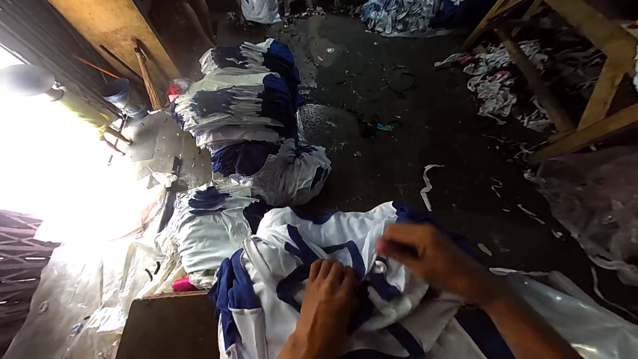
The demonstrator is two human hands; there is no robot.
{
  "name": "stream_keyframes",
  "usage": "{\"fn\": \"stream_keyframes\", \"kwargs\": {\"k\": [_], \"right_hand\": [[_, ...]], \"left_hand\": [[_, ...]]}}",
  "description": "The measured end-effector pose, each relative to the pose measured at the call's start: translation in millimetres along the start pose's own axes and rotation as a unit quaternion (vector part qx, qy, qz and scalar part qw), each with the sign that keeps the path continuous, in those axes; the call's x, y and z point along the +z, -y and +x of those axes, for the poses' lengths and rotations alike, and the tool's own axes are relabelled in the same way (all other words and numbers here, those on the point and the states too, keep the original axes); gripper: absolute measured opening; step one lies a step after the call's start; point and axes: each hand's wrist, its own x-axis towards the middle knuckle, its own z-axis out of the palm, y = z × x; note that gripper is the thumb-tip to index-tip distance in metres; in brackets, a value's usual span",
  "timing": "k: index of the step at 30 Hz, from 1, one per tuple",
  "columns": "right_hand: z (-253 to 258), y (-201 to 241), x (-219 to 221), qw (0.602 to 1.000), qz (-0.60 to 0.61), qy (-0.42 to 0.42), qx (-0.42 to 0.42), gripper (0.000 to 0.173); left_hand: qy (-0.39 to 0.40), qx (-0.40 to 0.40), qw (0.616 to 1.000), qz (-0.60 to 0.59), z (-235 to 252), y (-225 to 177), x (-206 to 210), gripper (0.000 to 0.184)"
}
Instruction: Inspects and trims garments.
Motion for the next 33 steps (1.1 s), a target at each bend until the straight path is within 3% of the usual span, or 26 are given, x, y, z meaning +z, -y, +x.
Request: {"fn": "stream_keyframes", "kwargs": {"k": [3, 6, 9, 11, 15, 17, 19, 20, 22, 23, 25, 29, 33], "right_hand": [[59.5, 15.7, -2.0, 0.992, 0.087, -0.001, 0.094, 0.027], [108.7, -14.7, 44.2, 0.969, 0.14, 0.111, 0.171, 0.032], [108.3, -38.5, 83.4, 0.925, -0.111, 0.265, 0.249, 0.025], [104.1, -37.2, 89.3, 0.898, -0.169, 0.308, 0.264, 0.024], [82.7, -12.3, 89.9, 0.943, -0.028, 0.235, 0.233, 0.036], [71.1, 5.1, 80.2, 0.914, -0.014, 0.307, 0.264, 0.039], [64.8, 13.9, 74.0, 0.892, -0.034, 0.357, 0.276, 0.04], [62.1, 15.5, 73.0, 0.889, -0.04, 0.36, 0.28, 0.039], [58.2, 15.4, 73.6, 0.887, -0.044, 0.359, 0.287, 0.037], [56.9, 15.0, 74.7, 0.887, -0.046, 0.358, 0.288, 0.037], [57.3, 16.0, 74.6, 0.891, -0.051, 0.35, 0.286, 0.036], [57.9, 11.6, 77.5, 0.901, -0.044, 0.328, 0.28, 0.032], [65.9, 4.5, 87.6, 0.919, -0.036, 0.3, 0.254, 0.028]], "left_hand": [[0.002, 0.021, 0.999, 0.049, -6.1, -11.6, -0.6, 0.014], [0.005, 0.023, 0.996, 0.082, -9.5, -15.5, -2.7, 0.015], [0.005, 0.007, 0.993, 0.118, -21.7, -19.1, -5.4, 0.022], [-0.005, -0.012, 0.992, 0.123, -26.4, -19.7, -4.4, 0.024], [0.008, -0.052, 0.999, -0.01, -25.4, -5.0, -14.2, 0.023], [-0.002, -0.157, 0.98, -0.122, -17.3, 7.5, -43.8, 0.021], [-0.039, -0.271, 0.959, -0.074, -7.9, 22.4, -77.4, 0.028], [-0.021, -0.321, 0.946, -0.036, -3.5, 27.8, -90.1, 0.04], [0.099, -0.383, 0.918, -0.017, 2.7, 33.9, -99.5, 0.053], [0.154, -0.381, 0.911, -0.031, 1.0, 38.2, -96.8, 0.044], [0.155, -0.356, 0.917, -0.089, -8.9, 56.1, -93.9, 0.024], [0.099, -0.438, 0.818, -0.36, -19.5, 104.4, -120.7, 0.015], [0.057, -0.453, 0.793, -0.404, -23.6, 109.5, -127.9, 0.017]]}}
